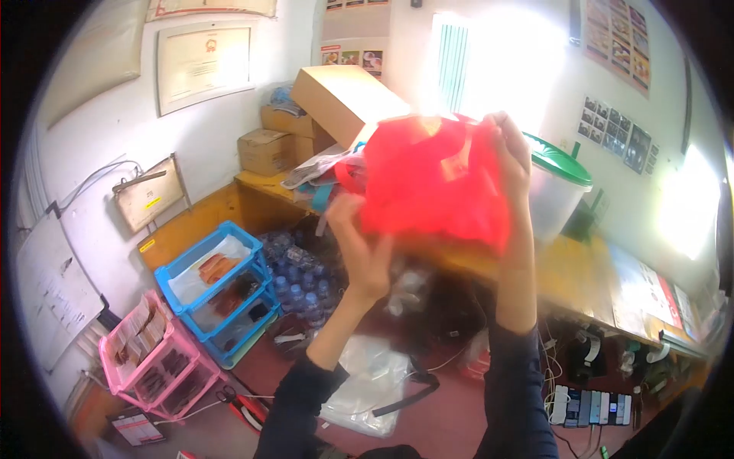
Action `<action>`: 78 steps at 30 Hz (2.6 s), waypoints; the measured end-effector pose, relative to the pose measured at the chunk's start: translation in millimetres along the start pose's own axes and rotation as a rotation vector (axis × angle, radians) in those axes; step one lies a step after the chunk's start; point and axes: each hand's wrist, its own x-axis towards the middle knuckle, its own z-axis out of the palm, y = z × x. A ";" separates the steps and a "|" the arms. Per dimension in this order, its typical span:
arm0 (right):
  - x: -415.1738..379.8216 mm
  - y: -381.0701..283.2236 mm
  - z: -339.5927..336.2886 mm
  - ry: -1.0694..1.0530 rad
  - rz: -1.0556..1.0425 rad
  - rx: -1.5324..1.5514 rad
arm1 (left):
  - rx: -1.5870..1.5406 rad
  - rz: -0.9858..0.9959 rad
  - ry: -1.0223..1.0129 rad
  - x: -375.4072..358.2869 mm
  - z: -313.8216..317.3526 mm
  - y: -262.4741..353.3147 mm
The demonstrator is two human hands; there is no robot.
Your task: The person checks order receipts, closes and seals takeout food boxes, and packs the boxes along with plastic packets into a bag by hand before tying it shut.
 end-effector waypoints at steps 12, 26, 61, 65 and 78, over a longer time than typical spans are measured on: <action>-119.7 -44.0 222.8 -0.697 0.023 0.329 | -0.134 -0.689 0.092 0.0 -240.9 68.2; -383.8 -168.7 540.7 -0.953 0.422 0.803 | 1.711 -0.642 0.159 -18.5 -627.8 424.8; -572.0 -268.2 648.9 -1.087 1.531 0.974 | 1.481 -1.494 -0.571 -136.7 -726.4 475.6; -557.6 -269.4 646.2 -0.945 1.542 1.138 | 1.492 -1.543 -0.502 -140.4 -731.6 486.5; -631.7 -277.3 630.4 -1.181 0.865 0.846 | 1.223 -1.597 -0.043 -154.5 -698.8 396.7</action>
